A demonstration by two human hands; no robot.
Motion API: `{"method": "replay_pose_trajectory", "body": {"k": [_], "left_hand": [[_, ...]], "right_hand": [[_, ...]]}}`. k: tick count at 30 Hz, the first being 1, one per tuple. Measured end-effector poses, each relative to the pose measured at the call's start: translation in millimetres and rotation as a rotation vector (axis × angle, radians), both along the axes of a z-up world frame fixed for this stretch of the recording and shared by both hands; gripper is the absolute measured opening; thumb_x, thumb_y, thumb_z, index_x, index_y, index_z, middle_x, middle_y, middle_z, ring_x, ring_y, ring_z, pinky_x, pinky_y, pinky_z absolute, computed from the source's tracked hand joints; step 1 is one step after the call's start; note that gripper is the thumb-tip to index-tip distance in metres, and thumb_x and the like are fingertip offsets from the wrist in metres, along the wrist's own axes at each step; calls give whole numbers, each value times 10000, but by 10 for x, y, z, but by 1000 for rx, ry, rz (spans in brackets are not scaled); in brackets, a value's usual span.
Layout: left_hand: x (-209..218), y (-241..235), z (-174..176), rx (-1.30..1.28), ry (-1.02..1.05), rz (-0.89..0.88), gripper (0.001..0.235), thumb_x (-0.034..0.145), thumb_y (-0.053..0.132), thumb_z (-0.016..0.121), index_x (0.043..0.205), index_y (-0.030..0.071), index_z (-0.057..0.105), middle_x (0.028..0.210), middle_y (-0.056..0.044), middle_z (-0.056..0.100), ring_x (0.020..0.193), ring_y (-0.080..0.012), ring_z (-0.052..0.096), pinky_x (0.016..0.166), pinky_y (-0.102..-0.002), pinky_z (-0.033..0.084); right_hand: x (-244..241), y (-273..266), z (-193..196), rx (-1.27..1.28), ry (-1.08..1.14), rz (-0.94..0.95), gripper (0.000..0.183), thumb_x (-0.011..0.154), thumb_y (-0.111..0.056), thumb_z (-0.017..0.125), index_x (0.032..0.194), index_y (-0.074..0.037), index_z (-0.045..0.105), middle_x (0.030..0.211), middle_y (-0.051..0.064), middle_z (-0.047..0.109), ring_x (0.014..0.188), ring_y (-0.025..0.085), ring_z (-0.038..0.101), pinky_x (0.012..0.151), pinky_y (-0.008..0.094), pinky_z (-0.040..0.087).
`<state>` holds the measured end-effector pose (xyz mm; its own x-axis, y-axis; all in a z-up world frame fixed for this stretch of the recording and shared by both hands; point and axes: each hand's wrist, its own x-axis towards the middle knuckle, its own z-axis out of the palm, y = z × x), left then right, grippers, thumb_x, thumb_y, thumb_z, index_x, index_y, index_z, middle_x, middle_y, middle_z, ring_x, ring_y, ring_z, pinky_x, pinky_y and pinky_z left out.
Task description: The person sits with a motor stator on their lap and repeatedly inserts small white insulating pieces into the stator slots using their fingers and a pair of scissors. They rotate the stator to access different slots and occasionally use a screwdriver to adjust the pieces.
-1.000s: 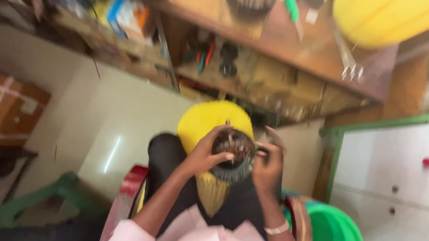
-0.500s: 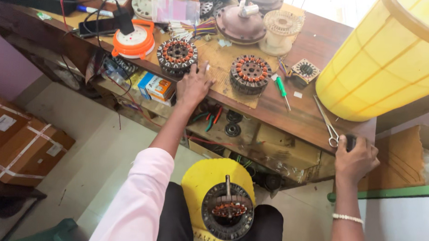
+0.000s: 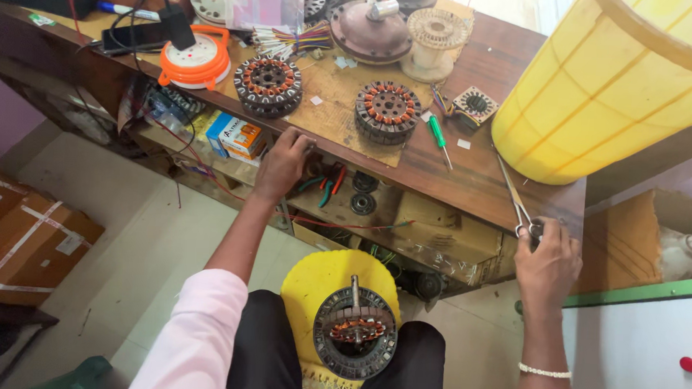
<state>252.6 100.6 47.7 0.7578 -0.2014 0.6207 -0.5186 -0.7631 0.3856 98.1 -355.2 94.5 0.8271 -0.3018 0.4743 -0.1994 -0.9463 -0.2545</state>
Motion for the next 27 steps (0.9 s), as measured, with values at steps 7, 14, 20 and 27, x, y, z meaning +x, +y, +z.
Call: {"method": "replay_pose_trajectory", "body": {"k": [7,14,20,27], "left_hand": [[-65,-151,-64,-669,60,93,132,1000,111,680,1104,52,622,900,-104,714,742,-216,733,635,-369,577],[-664,-349,-33,-1396,522,-72,159,963,98,711,1113,72,757,932,-24,781,778,-106,754,583,-225,532],[-1343,-851,142,-1179,640,-124,185,905,112,788,1071,30,802,927,-33,784,808,-83,714,633,-230,541],[-1798,-1339,358,-1032,850,-205,171,916,146,752,1021,16,785,884,-37,786,818,-86,758,621,-234,576]], "right_hand": [[-18,-119,128,231,523,-272,709,932,-260,776,1569,-264,465,1238,232,671,1145,451,625,957,560,494],[-591,-183,-770,1802,170,518,521,861,-62,771,1354,-60,605,1072,138,703,1015,282,700,900,453,574],[-1134,593,-886,1515,612,439,459,809,-145,796,1221,4,661,1020,102,728,971,216,706,921,354,558],[-1218,1052,-464,1591,802,590,590,770,-137,812,1323,3,660,1020,7,694,923,93,649,874,274,537]]}}
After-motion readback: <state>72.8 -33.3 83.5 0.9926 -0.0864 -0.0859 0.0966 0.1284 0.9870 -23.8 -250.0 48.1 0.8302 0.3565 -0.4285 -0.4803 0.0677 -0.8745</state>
